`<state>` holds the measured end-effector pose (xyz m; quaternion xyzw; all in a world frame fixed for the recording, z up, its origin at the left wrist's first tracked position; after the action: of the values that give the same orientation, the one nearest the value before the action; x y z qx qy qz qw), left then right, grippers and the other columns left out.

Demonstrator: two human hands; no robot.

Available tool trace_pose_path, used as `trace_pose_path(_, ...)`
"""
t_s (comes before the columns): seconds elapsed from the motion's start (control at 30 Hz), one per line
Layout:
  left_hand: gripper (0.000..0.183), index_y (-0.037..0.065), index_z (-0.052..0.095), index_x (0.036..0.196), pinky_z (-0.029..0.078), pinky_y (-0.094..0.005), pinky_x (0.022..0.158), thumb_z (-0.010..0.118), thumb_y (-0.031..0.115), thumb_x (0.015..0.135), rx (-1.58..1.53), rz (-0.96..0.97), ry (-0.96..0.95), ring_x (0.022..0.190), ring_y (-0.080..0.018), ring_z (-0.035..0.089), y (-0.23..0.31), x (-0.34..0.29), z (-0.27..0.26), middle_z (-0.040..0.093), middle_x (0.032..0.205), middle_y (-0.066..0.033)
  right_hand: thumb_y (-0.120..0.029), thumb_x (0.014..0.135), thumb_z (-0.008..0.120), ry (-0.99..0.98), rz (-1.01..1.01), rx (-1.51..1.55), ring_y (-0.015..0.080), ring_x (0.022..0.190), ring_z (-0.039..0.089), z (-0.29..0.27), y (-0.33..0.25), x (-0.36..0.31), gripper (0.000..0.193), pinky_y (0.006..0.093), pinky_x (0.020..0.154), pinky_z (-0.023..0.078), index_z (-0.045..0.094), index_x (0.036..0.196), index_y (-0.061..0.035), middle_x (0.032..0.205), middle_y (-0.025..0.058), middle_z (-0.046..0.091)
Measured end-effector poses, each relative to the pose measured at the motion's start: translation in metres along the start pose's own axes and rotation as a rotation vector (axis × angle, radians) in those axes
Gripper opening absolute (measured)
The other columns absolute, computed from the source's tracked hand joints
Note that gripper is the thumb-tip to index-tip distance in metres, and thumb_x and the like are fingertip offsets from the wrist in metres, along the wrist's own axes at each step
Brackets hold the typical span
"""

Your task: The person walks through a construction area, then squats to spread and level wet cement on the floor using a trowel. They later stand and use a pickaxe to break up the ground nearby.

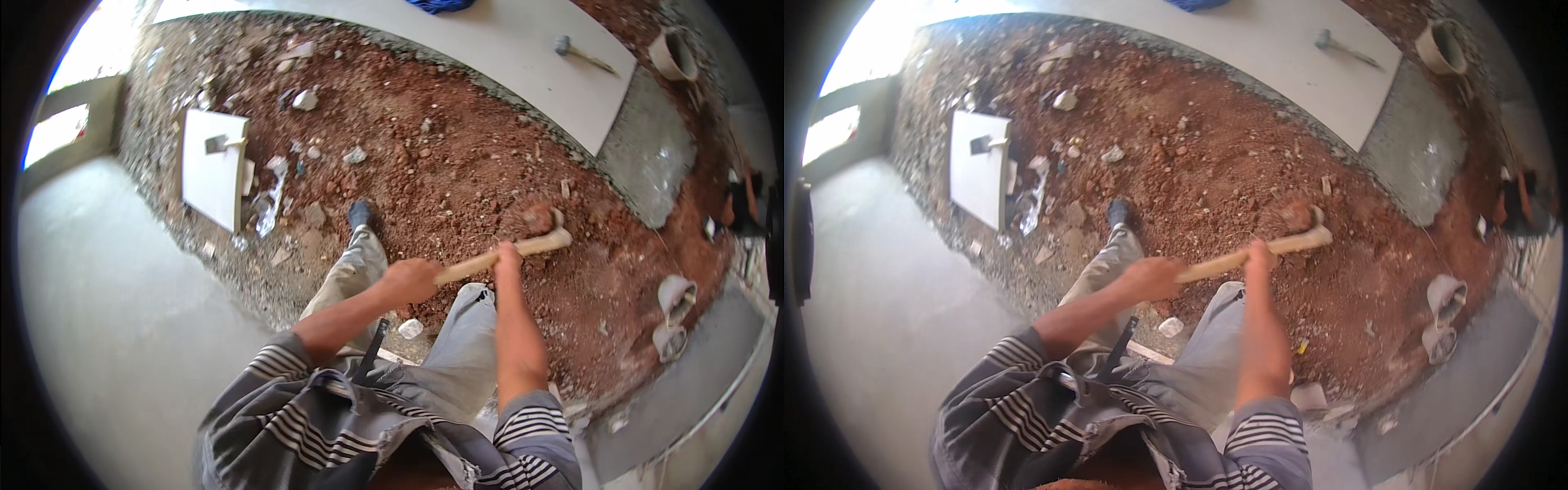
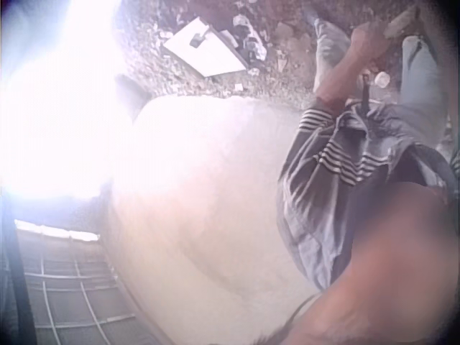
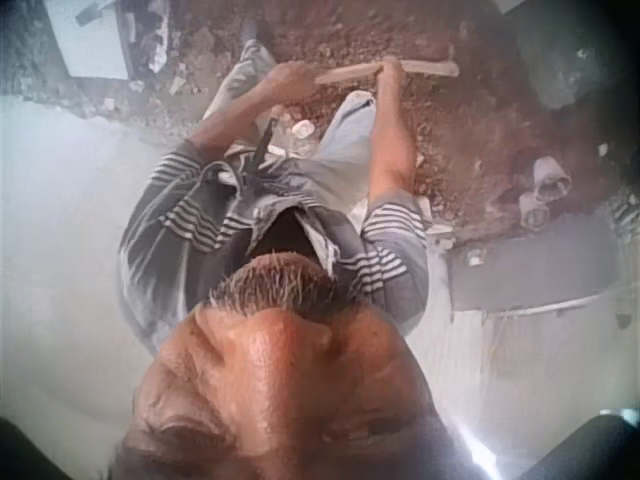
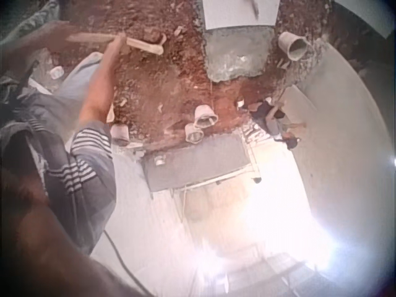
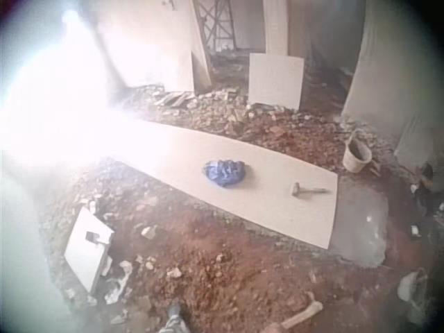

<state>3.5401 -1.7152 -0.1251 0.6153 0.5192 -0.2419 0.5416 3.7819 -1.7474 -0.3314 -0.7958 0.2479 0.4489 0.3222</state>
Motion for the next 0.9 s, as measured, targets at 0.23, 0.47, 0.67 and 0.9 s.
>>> trace_pose_path(0.23, 0.027, 0.013, 0.065, 0.106, 0.055, -0.0461, 0.070, 0.067, 0.022, 0.081, 0.208, -0.150, 0.172, 0.079, -0.0336, 0.069, -0.132, -0.144, -0.150, 0.069, 0.084, -0.0126, -0.010, 0.086, 0.058, -0.477, 0.169, 0.049, 0.0241, 0.064, 0.064, 0.158, 0.134, -0.189, 0.022, 0.0361, 0.056, 0.057, 0.048, 0.103, -0.0005, 0.075, 0.0101, 0.057)
trace_pose_path(0.47, 0.023, 0.014, 0.067, 0.103, 0.055, -0.0434, 0.071, 0.066, 0.016, 0.080, 0.278, -0.360, 0.178, 0.078, -0.0310, 0.069, -0.189, -0.227, -0.169, 0.069, 0.083, -0.0126, -0.004, 0.083, 0.059, -0.573, 0.368, 0.227, 0.0259, 0.063, 0.059, 0.213, 0.192, -0.289, 0.021, 0.0416, 0.063, 0.058, 0.050, 0.102, 0.0006, 0.071, 0.0096, 0.055)
trace_pose_path(0.67, 0.033, 0.014, 0.062, 0.116, 0.057, -0.0421, 0.074, 0.065, 0.023, 0.084, 0.040, 0.047, -0.088, 0.085, -0.0294, 0.070, -0.109, -0.079, -0.023, 0.071, 0.092, -0.0117, -0.006, 0.090, 0.054, -0.150, 0.027, 0.220, 0.0230, 0.066, 0.054, 0.031, 0.090, -0.131, 0.020, 0.0403, 0.056, 0.053, 0.046, 0.107, -0.0026, 0.079, 0.0102, 0.049)
trace_pose_path(0.9, 0.032, 0.010, 0.061, 0.114, 0.055, -0.0496, 0.078, 0.061, 0.021, 0.084, 0.093, 0.340, -0.127, 0.088, -0.0387, 0.070, 0.062, 0.065, 0.099, 0.070, 0.091, -0.0194, -0.005, 0.086, 0.063, 0.016, -0.155, 0.462, 0.0232, 0.063, 0.055, -0.165, 0.004, 0.059, 0.016, 0.0380, 0.057, 0.050, 0.051, 0.096, -0.0030, 0.077, 0.0102, 0.053)
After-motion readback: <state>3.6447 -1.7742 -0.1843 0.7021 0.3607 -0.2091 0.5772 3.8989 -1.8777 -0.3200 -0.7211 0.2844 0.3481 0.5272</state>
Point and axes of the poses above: each hand's wrist, its own x-axis towards the middle knuckle, its own z-axis out of the palm, y = z × x, the point moved 5 cm from there along x, towards the middle knuckle
